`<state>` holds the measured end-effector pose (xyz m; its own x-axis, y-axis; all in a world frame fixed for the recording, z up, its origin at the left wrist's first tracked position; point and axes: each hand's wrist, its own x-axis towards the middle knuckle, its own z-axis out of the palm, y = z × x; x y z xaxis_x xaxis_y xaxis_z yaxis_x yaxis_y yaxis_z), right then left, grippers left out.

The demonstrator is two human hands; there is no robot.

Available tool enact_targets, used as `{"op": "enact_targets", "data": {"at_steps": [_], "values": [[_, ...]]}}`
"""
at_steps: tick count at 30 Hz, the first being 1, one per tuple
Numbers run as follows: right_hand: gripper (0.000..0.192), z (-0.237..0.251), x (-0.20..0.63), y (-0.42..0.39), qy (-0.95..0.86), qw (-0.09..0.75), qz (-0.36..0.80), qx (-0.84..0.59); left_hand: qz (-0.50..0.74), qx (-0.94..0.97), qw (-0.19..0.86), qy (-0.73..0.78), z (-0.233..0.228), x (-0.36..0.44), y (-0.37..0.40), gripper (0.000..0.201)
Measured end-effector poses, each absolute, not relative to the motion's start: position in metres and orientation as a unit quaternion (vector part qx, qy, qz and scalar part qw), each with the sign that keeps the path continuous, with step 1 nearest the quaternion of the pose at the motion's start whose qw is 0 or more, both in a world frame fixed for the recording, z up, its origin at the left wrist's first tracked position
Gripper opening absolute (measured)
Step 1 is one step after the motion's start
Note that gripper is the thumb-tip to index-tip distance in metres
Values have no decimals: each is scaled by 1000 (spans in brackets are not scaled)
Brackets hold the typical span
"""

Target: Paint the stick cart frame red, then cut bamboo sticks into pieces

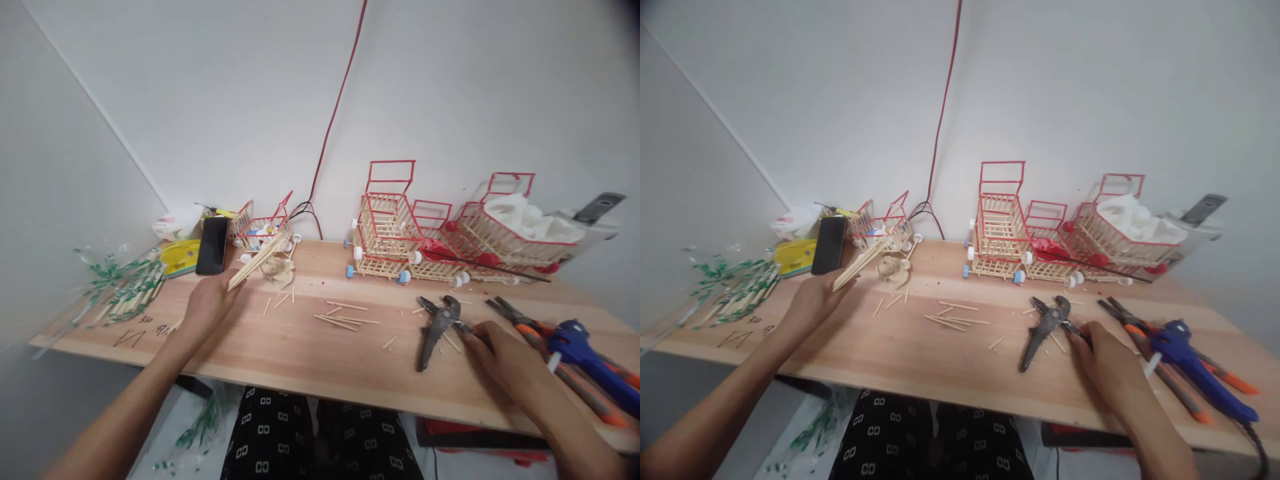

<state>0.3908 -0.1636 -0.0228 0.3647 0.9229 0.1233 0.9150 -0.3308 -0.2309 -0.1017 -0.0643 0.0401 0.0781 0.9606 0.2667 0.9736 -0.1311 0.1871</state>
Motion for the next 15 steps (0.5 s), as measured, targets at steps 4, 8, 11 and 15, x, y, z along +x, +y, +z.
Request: {"op": "enact_targets", "data": {"at_steps": [4, 8, 11, 15], "values": [[30, -23, 391, -163, -564, 130, 19, -815, -92, -799, 52, -592, 32, -99, -36, 37], [31, -23, 389, -165, -561, 124, 15, -818, -37, -839, 88, -536, 25, -95, -12, 39], [31, -24, 389, -167, -568, 124, 12, -814, -22, -856, 101, -507, 23, -93, -5, 35], [32, -25, 388, -167, -571, 129, 9, -811, -28, -843, 64, -533, 17, -85, -18, 31]]}}
